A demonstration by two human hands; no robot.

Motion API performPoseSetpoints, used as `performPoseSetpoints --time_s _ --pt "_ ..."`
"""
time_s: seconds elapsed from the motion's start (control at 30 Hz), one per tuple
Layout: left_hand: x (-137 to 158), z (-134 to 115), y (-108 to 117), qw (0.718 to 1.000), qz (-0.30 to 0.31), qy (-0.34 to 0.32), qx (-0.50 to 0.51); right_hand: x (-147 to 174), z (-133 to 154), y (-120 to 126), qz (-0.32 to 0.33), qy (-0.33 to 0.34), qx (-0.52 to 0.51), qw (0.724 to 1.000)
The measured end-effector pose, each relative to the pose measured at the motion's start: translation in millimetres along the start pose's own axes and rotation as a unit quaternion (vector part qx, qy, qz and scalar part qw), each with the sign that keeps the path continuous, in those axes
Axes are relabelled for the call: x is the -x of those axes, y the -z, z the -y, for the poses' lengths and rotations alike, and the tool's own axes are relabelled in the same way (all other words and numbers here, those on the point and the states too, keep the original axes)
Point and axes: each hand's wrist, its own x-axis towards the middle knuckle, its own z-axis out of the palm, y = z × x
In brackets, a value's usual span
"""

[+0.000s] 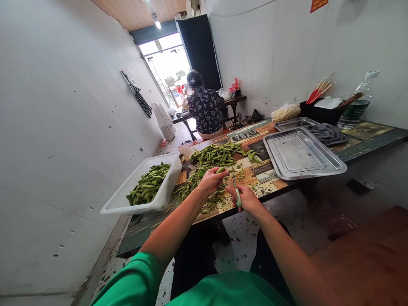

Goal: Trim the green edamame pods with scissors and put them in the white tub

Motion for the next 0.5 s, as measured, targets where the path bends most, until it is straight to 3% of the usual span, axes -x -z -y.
performPoseSetpoints --time_s 0.2,0.37,0.5 --pt "9.4 4.1 -7.4 1.0 -0.007 0.0 0.002 -2.6 4.3 -3.0 -0.004 0.027 0.018 0.999" --pt "12.8 5.7 -9.1 0.995 -0.037 0.064 0.063 -3.5 0.4 -11.0 -0.014 0.036 0.044 0.998" --pt "15.0 4.5 -6.5 0.991 -0.053 0.073 0.103 -4.9 1.5 -17.4 -0.009 0.033 0.02 0.999"
